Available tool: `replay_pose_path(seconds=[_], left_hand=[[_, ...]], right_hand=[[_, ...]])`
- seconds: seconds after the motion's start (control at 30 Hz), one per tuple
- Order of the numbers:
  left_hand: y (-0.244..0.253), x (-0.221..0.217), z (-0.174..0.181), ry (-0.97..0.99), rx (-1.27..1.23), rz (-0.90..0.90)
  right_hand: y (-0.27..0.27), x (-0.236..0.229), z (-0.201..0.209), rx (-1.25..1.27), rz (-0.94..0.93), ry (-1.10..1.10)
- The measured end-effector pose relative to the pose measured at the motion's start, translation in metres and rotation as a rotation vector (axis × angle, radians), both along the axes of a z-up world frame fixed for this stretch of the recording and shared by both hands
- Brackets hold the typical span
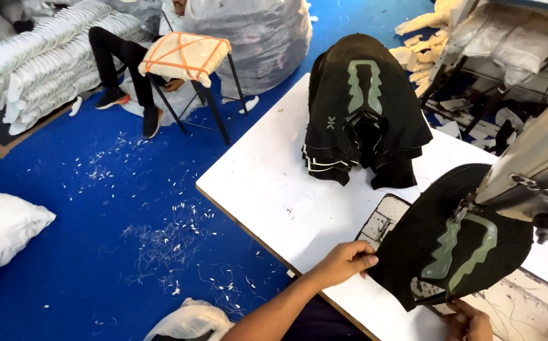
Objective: The person operates an industrial sewing machine to stitch together components of shoe uppers.
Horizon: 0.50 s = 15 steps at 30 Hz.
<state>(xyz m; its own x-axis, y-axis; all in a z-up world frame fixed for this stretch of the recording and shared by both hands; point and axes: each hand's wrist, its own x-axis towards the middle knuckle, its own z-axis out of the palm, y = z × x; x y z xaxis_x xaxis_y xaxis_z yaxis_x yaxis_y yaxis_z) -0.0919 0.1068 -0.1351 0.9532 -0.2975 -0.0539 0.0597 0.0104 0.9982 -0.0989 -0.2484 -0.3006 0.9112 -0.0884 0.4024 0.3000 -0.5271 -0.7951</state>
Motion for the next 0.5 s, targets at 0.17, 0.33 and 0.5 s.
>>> replay_pose_path(seconds=[0.17, 0.33, 0.5], left_hand=[[0.000, -0.008, 0.017, -0.003, -0.004, 0.035], [0.003, -0.023, 0.041, -0.236, 0.305, 0.174], [0.014, -0.011, 0.037, -0.560, 0.759, 0.413]], right_hand=[[-0.089, 0.085, -0.142, 0.222, -0.015, 0.329], [-0.108, 0.118, -0.114, 0.373, 0.008, 0.357], [-0.042, 0.023, -0.180, 0.534, -0.058, 0.247]])
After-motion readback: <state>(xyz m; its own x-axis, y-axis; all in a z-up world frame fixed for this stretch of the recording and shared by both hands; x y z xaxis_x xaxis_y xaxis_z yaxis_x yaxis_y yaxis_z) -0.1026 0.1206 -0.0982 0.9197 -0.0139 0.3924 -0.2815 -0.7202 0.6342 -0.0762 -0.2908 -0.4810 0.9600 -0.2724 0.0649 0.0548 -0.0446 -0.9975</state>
